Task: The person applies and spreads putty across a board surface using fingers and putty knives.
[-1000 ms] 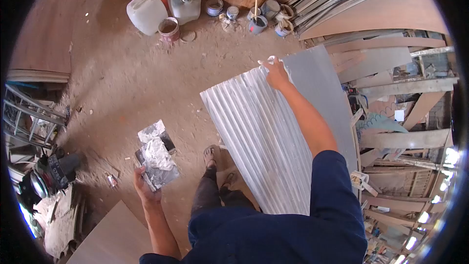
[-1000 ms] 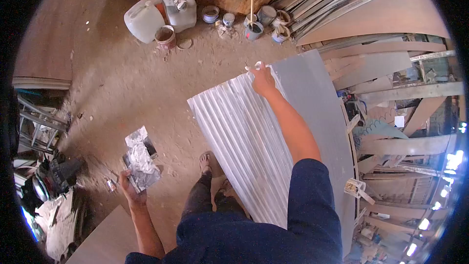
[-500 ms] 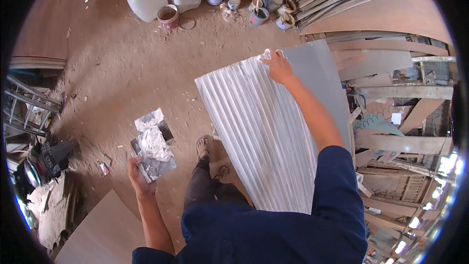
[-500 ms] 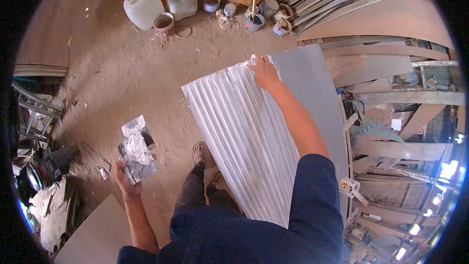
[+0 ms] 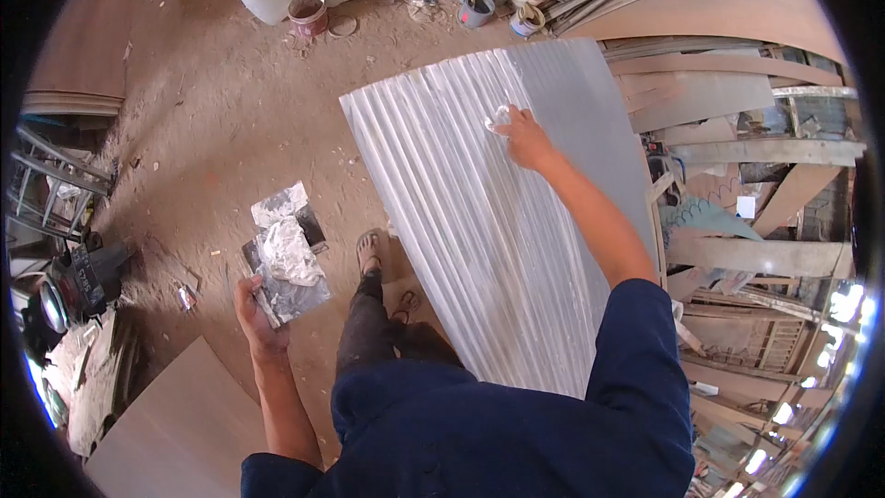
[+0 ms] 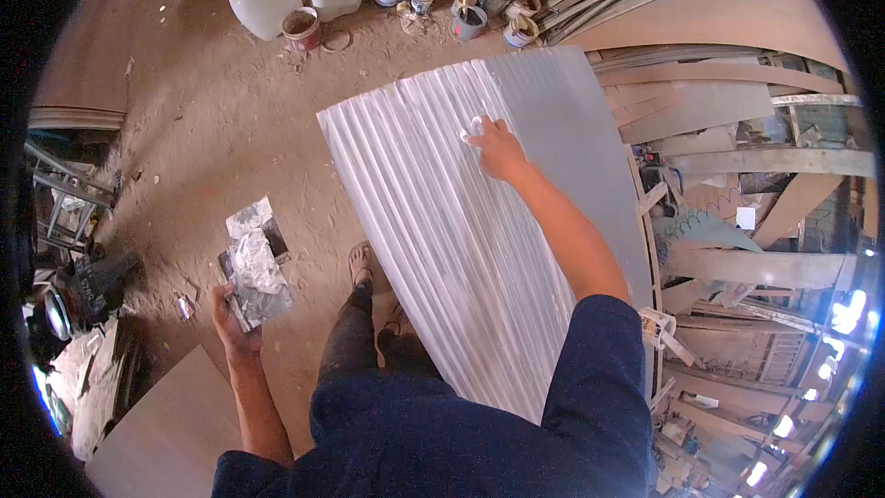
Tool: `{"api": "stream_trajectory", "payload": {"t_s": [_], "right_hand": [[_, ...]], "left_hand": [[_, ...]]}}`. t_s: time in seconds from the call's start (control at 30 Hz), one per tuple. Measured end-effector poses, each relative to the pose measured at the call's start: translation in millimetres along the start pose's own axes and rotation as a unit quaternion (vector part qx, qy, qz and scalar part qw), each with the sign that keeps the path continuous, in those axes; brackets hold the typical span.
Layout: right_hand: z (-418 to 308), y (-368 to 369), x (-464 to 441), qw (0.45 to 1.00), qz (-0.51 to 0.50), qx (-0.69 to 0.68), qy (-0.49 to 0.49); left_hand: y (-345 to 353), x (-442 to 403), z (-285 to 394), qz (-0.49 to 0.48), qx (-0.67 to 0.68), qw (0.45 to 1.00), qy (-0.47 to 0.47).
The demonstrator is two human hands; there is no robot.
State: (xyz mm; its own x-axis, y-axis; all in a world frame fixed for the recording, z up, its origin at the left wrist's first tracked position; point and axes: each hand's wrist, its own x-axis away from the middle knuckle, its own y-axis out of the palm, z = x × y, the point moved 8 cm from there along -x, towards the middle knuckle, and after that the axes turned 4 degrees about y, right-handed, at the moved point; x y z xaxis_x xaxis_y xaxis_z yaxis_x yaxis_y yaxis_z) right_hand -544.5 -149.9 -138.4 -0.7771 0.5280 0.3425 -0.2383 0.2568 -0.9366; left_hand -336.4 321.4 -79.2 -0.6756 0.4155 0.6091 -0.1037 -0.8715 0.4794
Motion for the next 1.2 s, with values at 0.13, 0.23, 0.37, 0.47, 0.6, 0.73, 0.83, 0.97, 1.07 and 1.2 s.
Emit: {"api": "stream_trajectory", "payload": {"t_s": [0.13, 0.23, 0.37, 0.47, 0.6, 0.73, 0.83, 0.97, 1.07, 1.2], "right_hand": [[0, 18, 14, 1.000, 0.008, 0.005, 0.004], [1, 39, 20, 0.999, -0.024, -0.020, 0.018], [-2, 64, 23, 0.998, -0.033, -0.040, 0.032], [-1, 78, 26, 0.996, -0.047, -0.062, 0.050], [-1, 104, 40, 0.994, -0.060, -0.057, 0.072], [-6, 122, 70, 0.991, -0.084, -0.056, 0.084], [-2, 132, 92, 0.987, -0.097, -0.074, 0.105], [-2, 137, 122, 0.989, -0.090, -0.056, 0.102], [2, 142, 142, 0.986, -0.107, -0.054, 0.117], [16, 146, 165, 0.983, -0.119, -0.047, 0.130]], "left_hand": [[1, 3, 4, 0.002, -0.006, 1.000, -0.006], [2, 5, 5, 0.010, -0.013, 1.000, -0.012], [-25, -4, 1, 0.051, -0.026, 0.998, -0.032], [-36, -8, 0, 0.071, -0.040, 0.995, -0.050], [-50, -20, -2, 0.057, -0.037, 0.996, -0.063], [-53, -17, 1, 0.064, -0.067, 0.994, -0.062], [-51, -18, 1, 0.052, -0.056, 0.995, -0.056], [-63, -18, 0, 0.058, -0.074, 0.994, -0.064], [-69, -18, -1, 0.057, -0.062, 0.995, -0.061], [-80, -18, -6, 0.028, -0.042, 0.996, -0.072]]}}
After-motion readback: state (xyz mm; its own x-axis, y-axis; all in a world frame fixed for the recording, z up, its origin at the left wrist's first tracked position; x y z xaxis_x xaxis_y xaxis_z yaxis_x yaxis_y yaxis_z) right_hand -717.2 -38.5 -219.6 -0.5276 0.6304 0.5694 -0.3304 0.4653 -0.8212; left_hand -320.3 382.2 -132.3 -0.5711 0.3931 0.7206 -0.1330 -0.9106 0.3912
